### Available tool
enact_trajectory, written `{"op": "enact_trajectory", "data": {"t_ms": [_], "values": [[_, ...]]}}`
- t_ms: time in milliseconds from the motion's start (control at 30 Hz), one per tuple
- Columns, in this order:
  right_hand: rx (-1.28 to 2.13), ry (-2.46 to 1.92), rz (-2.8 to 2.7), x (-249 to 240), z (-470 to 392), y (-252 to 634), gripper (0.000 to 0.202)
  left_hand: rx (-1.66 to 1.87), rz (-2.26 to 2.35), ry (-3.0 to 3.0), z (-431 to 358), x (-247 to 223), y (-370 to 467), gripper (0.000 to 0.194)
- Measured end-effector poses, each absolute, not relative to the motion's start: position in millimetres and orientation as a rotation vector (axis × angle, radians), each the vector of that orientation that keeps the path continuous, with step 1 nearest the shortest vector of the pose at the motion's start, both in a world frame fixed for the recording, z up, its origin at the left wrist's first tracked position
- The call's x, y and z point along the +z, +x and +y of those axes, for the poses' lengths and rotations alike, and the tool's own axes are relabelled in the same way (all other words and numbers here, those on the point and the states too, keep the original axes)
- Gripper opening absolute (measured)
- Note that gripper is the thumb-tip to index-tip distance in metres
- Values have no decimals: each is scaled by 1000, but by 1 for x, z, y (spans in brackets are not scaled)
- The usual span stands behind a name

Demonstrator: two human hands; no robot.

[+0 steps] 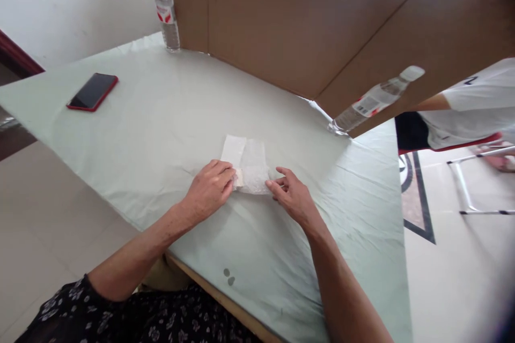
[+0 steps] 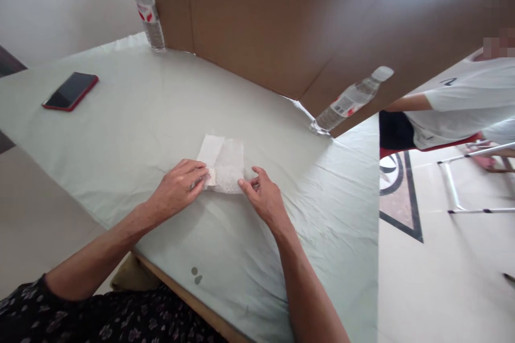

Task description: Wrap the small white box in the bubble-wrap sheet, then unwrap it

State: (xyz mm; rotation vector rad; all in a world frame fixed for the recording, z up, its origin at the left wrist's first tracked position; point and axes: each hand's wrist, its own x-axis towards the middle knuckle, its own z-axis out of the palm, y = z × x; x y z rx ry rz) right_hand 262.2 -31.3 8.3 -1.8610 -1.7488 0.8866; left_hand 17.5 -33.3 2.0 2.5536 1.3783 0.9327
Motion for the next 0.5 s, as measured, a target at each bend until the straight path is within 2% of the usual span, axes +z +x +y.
{"op": "enact_trajectory", "data": {"t_ms": [400, 500], "values": [[959, -1766, -1501, -6, -18, 220, 87, 740, 1386, 2574, -29, 6, 12, 18], [895, -1736, -1523, -7, -19, 212, 87, 726, 1376, 2575, -29, 7, 12, 18]]}}
